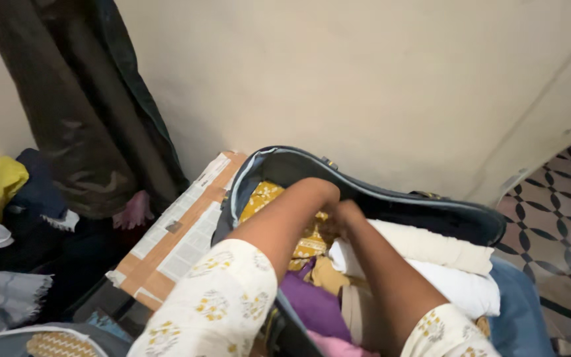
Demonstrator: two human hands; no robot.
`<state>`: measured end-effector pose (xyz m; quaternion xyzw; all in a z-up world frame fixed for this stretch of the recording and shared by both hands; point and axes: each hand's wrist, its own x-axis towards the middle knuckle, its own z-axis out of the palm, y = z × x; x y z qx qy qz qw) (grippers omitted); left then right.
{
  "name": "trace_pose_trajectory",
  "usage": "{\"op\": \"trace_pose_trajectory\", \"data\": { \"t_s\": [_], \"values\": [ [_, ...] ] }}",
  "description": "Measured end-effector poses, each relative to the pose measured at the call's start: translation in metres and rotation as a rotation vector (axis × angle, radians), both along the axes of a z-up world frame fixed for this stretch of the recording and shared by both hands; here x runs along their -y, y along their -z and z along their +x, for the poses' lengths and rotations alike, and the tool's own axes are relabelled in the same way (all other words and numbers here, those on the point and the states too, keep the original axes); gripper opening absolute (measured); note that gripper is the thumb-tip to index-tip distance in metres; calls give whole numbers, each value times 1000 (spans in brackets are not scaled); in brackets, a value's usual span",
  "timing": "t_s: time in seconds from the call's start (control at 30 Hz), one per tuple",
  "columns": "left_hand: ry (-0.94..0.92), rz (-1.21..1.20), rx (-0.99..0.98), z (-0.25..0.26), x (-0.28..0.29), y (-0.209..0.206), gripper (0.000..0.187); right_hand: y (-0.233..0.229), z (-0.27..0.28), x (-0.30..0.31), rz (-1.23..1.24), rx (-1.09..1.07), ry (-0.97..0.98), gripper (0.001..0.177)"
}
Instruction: The person folds various patterned and solid-colored clothes from a suitcase and places them into a white laundry basket. The person handles each item individually, folding it by hand and arranging it in the basket.
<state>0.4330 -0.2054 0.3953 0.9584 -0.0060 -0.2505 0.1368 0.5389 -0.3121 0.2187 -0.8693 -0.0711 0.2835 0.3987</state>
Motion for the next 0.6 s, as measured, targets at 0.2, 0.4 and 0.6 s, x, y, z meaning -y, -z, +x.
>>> {"op": "trace_pose_trajectory", "data": {
  "t_s": [0.2, 0.4, 0.6],
  "values": [
    [-7, -48, -173, 21, -1, 27, 43, 33, -18, -10, 265, -424, 148, 36],
    [-50, -131, -248, 10, -36, 46, 53, 26, -25, -14, 272, -542, 374, 58],
    [-108, -202, -262, -8, -70, 48, 63, 67, -6, -4, 254, -528, 376, 43]
  ]
}}
